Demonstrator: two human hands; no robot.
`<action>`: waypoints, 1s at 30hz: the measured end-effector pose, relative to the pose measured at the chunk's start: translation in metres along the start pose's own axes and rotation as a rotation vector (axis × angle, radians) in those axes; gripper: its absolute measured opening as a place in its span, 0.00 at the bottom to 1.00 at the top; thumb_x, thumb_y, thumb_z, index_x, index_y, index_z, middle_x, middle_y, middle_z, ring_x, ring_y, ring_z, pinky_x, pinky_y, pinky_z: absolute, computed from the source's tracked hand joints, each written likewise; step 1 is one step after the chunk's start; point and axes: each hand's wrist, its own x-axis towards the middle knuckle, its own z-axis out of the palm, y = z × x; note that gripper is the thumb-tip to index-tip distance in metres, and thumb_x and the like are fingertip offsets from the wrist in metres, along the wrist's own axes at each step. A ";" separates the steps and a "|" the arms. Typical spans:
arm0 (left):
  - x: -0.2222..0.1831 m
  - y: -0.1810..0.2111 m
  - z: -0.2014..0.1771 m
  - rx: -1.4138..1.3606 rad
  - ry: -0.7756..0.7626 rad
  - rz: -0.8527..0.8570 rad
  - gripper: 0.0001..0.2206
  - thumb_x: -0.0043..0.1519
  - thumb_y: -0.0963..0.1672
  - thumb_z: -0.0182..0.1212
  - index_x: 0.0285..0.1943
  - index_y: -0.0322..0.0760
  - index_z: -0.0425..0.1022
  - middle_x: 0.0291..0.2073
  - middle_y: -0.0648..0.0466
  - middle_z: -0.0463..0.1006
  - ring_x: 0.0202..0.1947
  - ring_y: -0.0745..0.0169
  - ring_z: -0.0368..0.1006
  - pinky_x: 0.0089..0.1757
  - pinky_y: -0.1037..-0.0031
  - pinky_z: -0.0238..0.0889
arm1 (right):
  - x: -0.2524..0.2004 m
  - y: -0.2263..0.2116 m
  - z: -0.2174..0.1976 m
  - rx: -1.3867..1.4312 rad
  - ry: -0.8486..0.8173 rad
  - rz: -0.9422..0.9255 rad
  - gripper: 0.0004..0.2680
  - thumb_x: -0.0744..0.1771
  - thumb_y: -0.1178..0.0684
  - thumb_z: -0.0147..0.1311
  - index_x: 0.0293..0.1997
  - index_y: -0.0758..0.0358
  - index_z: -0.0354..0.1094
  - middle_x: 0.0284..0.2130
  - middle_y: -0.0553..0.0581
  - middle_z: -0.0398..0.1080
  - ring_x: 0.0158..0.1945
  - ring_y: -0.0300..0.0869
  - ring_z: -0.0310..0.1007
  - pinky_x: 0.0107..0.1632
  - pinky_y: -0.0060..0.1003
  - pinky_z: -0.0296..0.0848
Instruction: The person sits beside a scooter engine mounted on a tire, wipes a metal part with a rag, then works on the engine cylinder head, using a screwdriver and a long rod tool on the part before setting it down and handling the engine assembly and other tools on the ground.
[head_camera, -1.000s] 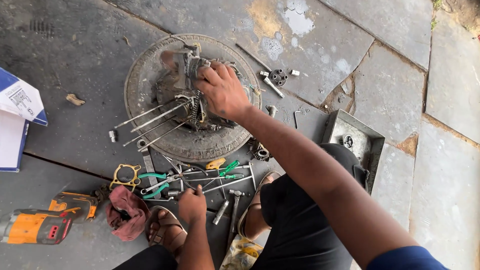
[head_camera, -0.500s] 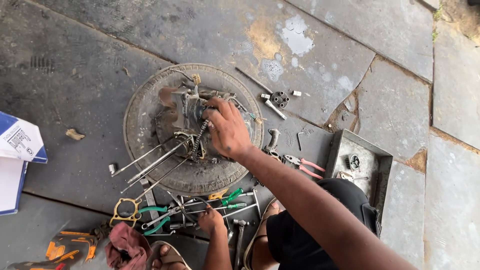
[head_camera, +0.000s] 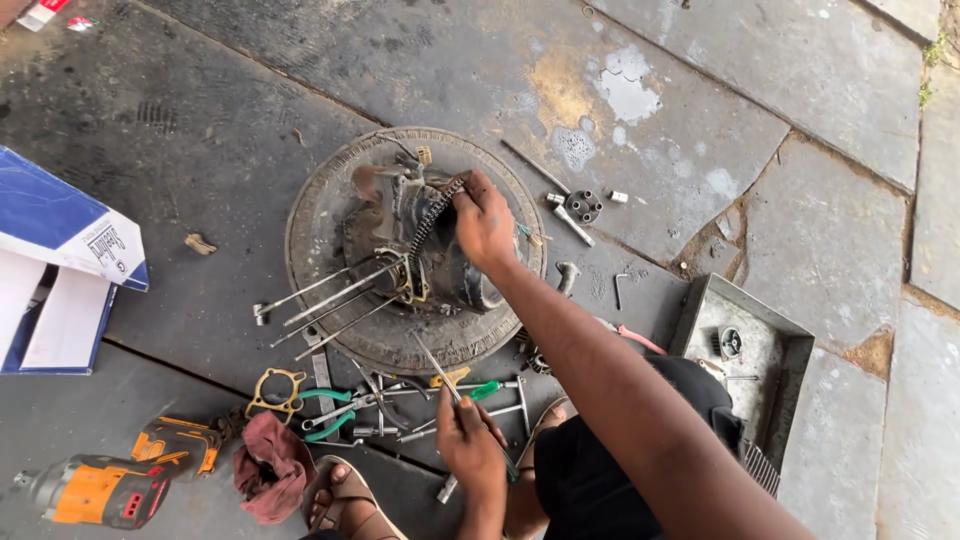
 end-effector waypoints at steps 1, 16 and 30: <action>-0.005 0.027 0.005 0.003 -0.058 0.020 0.20 0.69 0.42 0.45 0.73 0.42 0.60 0.22 0.53 0.67 0.14 0.66 0.62 0.17 0.72 0.57 | 0.004 0.005 0.002 -0.033 0.024 -0.024 0.10 0.68 0.54 0.48 0.53 0.64 0.68 0.44 0.62 0.78 0.49 0.48 0.77 0.54 0.41 0.71; 0.032 0.090 0.059 -0.466 -0.112 -0.166 0.11 0.71 0.44 0.42 0.58 0.40 0.67 0.22 0.57 0.67 0.14 0.69 0.59 0.18 0.73 0.55 | -0.003 0.003 0.006 0.000 0.060 -0.015 0.09 0.68 0.52 0.47 0.51 0.62 0.69 0.40 0.56 0.78 0.45 0.43 0.78 0.52 0.39 0.71; 0.055 0.095 0.071 -0.604 -0.102 -0.240 0.08 0.70 0.42 0.44 0.46 0.38 0.71 0.19 0.59 0.66 0.14 0.70 0.58 0.18 0.75 0.55 | -0.001 0.007 0.006 0.044 0.054 -0.043 0.09 0.69 0.52 0.46 0.49 0.64 0.68 0.38 0.55 0.76 0.43 0.40 0.75 0.50 0.37 0.71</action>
